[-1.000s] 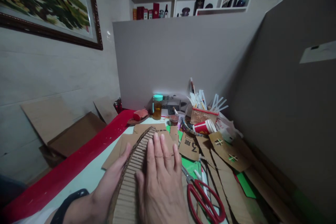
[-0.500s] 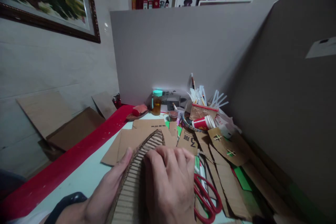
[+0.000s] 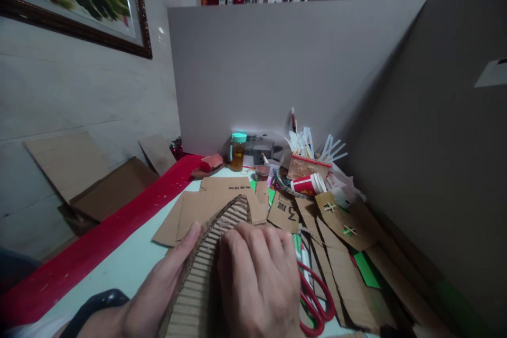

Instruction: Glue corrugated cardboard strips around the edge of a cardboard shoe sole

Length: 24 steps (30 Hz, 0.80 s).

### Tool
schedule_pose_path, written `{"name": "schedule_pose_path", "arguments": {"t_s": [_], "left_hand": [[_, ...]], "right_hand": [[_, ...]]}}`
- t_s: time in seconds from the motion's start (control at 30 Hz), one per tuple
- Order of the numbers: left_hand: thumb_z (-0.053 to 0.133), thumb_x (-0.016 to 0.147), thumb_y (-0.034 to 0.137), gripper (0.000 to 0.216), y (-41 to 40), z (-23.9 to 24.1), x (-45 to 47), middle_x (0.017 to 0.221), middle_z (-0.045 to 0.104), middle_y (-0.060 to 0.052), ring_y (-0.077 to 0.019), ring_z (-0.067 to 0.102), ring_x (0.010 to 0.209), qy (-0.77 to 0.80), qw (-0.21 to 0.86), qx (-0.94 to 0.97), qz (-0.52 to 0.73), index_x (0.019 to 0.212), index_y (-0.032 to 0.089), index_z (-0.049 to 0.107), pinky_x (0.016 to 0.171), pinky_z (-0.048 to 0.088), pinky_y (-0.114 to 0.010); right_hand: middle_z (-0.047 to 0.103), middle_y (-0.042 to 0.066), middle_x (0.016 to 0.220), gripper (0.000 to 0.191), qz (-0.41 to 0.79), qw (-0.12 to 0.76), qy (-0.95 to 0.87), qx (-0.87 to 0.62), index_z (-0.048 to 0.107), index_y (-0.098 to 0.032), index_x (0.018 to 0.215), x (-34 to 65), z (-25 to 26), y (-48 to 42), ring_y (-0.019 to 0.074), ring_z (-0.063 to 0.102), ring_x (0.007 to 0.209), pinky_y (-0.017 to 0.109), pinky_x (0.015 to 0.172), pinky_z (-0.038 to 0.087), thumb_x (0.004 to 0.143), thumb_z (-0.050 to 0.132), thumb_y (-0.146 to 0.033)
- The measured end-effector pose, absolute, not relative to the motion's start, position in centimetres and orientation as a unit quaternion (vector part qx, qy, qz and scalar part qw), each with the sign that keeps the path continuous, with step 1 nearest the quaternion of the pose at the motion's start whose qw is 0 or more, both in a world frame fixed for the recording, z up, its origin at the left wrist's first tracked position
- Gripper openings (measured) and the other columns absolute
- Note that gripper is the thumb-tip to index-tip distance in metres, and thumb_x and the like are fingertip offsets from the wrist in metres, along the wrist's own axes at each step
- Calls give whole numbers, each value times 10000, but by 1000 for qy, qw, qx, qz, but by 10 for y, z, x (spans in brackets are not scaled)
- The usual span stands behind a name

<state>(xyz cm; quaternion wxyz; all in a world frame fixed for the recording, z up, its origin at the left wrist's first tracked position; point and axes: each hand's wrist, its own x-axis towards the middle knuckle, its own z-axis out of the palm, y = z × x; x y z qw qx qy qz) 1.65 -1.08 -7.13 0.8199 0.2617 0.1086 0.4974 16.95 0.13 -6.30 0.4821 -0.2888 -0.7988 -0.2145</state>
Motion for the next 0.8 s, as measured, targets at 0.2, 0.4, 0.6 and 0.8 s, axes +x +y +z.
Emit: {"name": "schedule_pose_path", "arguments": {"t_s": [0.2,0.4,0.6,0.8], "left_hand": [[524,975,442,412,-10,-84,17,1320,713,-82,-277,486,1395,179,763,282,553,1275,218,696,1225,252,-395],[609,934,351,354,-11,-99,9,1428,630,-25,-232,261,1510,224,725,295,580,1253,239,714,1245,129,-331],[607,936,349,330,-14,-92,17,1391,661,-11,-213,296,1494,225,703,297,606,1230,261,728,1231,155,-281],[594,956,317,343,-10,-86,12,1374,674,-62,-227,344,1479,214,720,310,582,1263,210,703,1247,140,-351]], "right_hand": [[710,226,986,232,-260,454,-808,-270,676,-16,1059,175,-67,4,275,577,832,425,693,414,827,661,-15],[711,207,929,216,-272,442,-812,-269,667,-17,1023,173,-65,2,263,563,810,412,687,391,808,680,-23],[711,197,939,198,-266,442,-812,-272,647,-48,1021,171,-64,0,255,563,779,406,657,391,823,654,-49],[705,197,957,195,-264,447,-814,-258,631,-67,1043,170,-67,6,268,590,814,455,715,455,860,564,-56]]}}
